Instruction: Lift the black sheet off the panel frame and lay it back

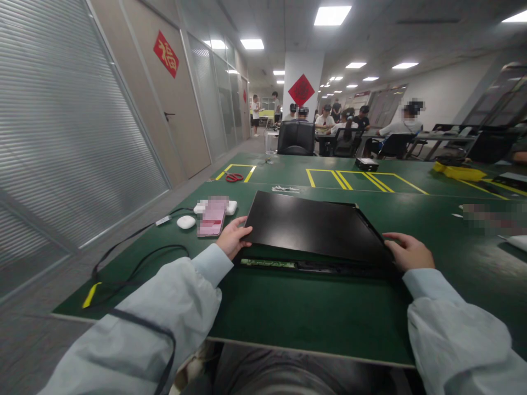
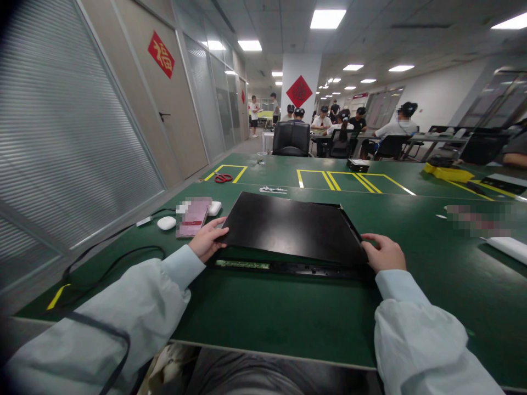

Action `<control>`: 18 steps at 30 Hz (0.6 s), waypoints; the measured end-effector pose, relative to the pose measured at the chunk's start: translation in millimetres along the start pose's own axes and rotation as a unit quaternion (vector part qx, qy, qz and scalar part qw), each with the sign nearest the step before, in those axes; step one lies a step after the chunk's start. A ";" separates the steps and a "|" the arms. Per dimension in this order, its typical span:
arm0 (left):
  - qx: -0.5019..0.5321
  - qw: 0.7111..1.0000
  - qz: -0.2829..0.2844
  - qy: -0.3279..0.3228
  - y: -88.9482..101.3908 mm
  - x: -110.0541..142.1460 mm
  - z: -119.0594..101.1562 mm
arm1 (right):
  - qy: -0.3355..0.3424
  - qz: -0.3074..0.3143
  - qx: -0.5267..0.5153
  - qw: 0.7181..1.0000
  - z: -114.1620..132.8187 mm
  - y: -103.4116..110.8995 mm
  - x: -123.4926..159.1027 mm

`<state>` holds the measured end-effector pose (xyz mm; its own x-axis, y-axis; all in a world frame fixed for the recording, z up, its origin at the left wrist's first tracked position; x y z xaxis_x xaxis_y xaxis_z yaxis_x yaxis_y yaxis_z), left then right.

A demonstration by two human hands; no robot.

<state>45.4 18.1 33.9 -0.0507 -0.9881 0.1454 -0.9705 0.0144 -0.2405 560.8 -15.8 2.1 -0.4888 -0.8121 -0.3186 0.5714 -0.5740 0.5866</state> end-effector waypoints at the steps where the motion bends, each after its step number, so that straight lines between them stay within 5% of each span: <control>1: 0.000 1.000 0.001 0.000 -0.1 -0.2 0.1 | 0.023 0.011 0.020 0.999 -1.7 -3.7 -1.5; 7: 0.001 1.000 -0.004 0.007 -0.8 0.0 -1.2 | 0.056 0.076 0.100 0.991 -19.5 -19.9 -12.4; 18: -0.008 0.999 0.030 -0.011 0.0 1.9 0.6 | 0.061 0.068 0.091 0.992 -33.3 -23.0 -16.5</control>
<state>45.5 16.1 33.5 -0.1046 -0.9885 0.1095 -0.9697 0.0769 -0.2319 577.7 7.3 -30.9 -0.3257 -0.8941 -0.3074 0.4931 -0.4380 0.7517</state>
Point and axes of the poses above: each hand's wrist, its own x-axis away from the middle knuckle, its own y-axis out of the back of the hand, z = x × y, the point moved 1 cm from there along -x, towards the middle knuckle, and after that the axes turned 9 degrees about -x, right-handed, at the moved point
